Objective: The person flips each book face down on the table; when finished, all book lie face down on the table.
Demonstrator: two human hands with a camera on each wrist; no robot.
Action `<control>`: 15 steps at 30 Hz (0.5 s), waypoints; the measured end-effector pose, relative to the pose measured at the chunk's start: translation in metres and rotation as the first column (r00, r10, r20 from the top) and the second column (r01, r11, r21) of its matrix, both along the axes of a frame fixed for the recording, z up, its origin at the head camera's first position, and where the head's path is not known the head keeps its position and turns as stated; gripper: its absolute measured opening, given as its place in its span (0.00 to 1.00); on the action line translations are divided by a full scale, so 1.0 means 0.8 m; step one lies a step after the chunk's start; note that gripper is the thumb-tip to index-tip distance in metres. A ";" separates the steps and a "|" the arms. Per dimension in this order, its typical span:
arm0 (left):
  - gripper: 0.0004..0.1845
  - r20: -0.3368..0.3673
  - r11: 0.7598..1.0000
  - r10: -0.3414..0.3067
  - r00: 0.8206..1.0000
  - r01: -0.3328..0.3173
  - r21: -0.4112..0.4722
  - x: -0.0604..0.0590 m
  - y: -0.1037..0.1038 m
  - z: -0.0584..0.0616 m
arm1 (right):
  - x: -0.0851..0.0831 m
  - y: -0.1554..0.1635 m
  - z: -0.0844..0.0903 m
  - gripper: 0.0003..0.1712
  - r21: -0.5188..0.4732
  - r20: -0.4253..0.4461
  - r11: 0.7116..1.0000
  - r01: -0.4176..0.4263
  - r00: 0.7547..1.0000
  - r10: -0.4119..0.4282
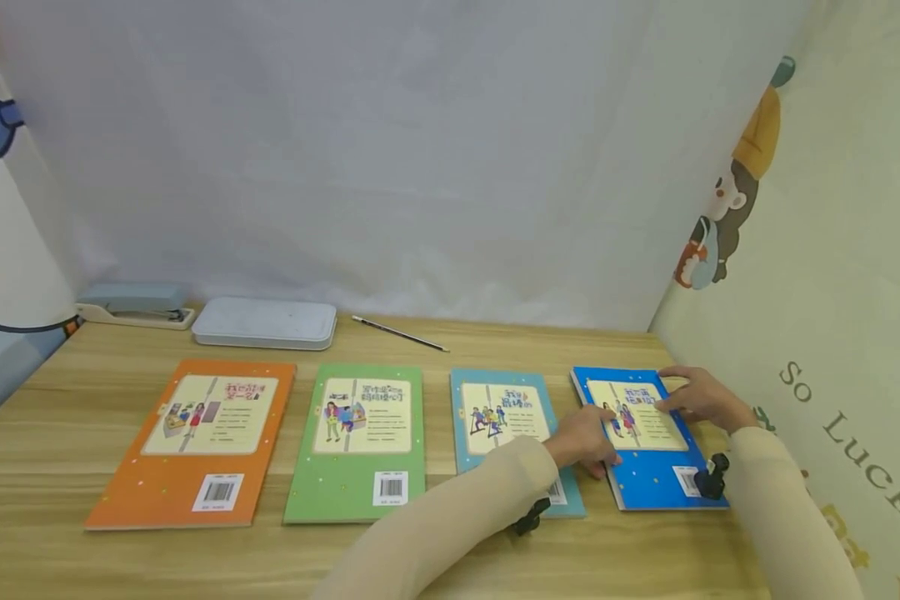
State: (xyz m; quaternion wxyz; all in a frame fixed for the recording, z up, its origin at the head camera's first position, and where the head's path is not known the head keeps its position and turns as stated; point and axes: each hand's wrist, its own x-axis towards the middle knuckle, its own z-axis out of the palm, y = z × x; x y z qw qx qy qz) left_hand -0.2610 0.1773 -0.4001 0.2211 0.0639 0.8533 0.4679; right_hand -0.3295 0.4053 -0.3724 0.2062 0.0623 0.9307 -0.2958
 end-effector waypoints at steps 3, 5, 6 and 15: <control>0.37 -0.009 1.000 -0.008 1.000 0.008 -0.013 -0.002 0.000 0.000 | -0.001 -0.004 0.003 0.45 -0.001 0.006 1.000 0.000 1.000 0.000; 0.37 -0.021 1.000 -0.013 1.000 0.012 -0.026 -0.004 0.000 0.001 | -0.002 -0.006 0.006 0.44 0.001 0.006 1.000 -0.005 1.000 0.005; 0.37 -0.026 0.999 -0.017 1.000 0.016 -0.033 -0.004 -0.001 0.001 | -0.002 -0.007 0.007 0.43 0.003 0.005 1.000 -0.006 1.000 0.006; 0.28 -0.105 0.989 -0.130 0.986 0.120 -0.090 -0.009 -0.028 0.019 | -0.003 -0.015 0.014 0.38 0.089 -0.067 0.996 -0.026 0.997 0.032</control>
